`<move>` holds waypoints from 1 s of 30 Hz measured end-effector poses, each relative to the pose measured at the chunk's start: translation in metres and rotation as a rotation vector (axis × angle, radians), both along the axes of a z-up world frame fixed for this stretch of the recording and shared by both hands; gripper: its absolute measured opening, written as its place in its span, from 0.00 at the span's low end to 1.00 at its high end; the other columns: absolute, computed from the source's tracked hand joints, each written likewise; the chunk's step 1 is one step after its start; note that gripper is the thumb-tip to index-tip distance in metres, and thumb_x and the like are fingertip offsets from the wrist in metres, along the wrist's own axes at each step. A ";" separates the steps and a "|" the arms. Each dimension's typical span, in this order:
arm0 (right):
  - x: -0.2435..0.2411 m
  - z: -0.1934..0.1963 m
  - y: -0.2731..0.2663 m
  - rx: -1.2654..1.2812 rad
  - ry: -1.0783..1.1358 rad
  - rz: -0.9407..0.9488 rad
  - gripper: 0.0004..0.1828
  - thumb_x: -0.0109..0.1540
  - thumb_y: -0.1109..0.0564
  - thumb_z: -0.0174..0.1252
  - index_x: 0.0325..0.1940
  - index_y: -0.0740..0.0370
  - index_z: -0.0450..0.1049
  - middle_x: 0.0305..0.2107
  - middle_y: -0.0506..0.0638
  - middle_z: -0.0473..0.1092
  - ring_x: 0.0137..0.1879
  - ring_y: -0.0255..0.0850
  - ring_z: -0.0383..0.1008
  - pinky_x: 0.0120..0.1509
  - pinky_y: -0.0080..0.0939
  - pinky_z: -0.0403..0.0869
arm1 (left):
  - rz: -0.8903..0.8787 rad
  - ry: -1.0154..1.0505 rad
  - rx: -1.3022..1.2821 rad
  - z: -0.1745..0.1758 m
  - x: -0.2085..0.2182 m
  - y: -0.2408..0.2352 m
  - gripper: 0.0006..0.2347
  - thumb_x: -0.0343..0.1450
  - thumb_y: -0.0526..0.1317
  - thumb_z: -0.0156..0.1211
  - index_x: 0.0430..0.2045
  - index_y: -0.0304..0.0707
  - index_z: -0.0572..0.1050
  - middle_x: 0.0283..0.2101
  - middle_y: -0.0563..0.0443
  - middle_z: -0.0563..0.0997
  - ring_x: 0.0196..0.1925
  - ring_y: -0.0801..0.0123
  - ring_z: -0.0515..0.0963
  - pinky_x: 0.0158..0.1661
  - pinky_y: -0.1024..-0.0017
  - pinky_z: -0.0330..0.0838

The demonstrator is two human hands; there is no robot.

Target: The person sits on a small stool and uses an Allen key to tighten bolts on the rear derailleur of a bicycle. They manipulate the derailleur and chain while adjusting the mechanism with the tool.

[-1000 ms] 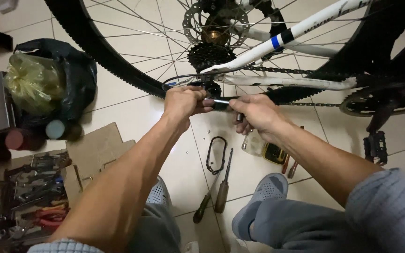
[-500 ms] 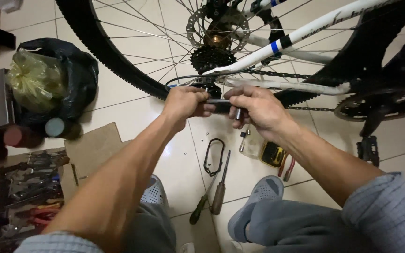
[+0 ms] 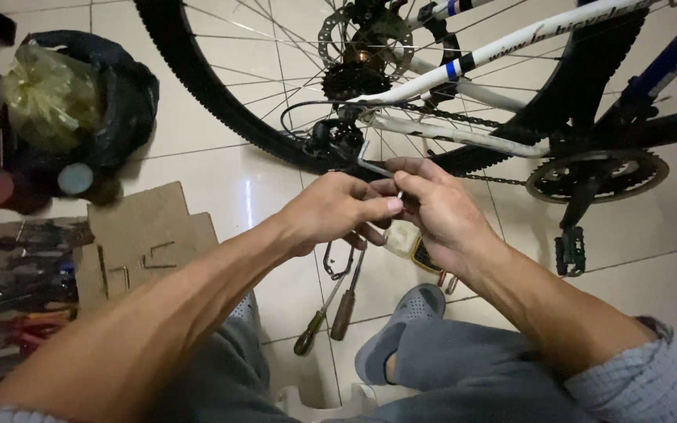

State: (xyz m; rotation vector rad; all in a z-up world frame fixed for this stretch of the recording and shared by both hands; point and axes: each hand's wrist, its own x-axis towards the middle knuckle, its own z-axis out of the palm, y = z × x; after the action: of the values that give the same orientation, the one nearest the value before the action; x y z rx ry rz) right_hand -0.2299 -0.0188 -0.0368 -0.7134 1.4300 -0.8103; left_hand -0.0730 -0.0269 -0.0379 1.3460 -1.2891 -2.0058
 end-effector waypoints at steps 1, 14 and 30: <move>-0.001 0.002 0.006 -0.001 0.004 0.005 0.20 0.67 0.56 0.50 0.63 0.59 0.68 0.40 0.54 0.77 0.43 0.43 0.77 0.48 0.39 0.73 | 0.005 0.004 -0.001 -0.003 -0.002 0.004 0.25 0.68 0.45 0.64 0.49 0.15 0.73 0.39 0.33 0.83 0.33 0.58 0.87 0.31 0.69 0.82; -0.052 0.020 0.047 -0.282 0.220 0.278 0.21 0.66 0.57 0.54 0.62 0.68 0.71 0.42 0.63 0.75 0.48 0.51 0.76 0.54 0.53 0.75 | 0.079 0.306 0.148 -0.018 -0.031 0.032 0.23 0.72 0.39 0.58 0.55 0.13 0.67 0.40 0.31 0.80 0.32 0.53 0.86 0.30 0.63 0.84; -0.079 0.012 0.048 -1.097 0.717 0.456 0.05 0.68 0.60 0.60 0.43 0.57 0.82 0.23 0.48 0.74 0.33 0.49 0.79 0.35 0.45 0.75 | 0.120 0.262 -0.172 -0.001 -0.047 0.043 0.17 0.75 0.49 0.46 0.27 0.31 0.73 0.16 0.57 0.60 0.13 0.74 0.66 0.12 0.72 0.69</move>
State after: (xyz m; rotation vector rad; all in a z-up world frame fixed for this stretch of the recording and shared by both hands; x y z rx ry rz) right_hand -0.3090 0.0287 -0.0249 -2.2541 1.2405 -0.9901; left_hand -0.1201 0.0162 -0.0391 1.0185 -1.2000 -1.8697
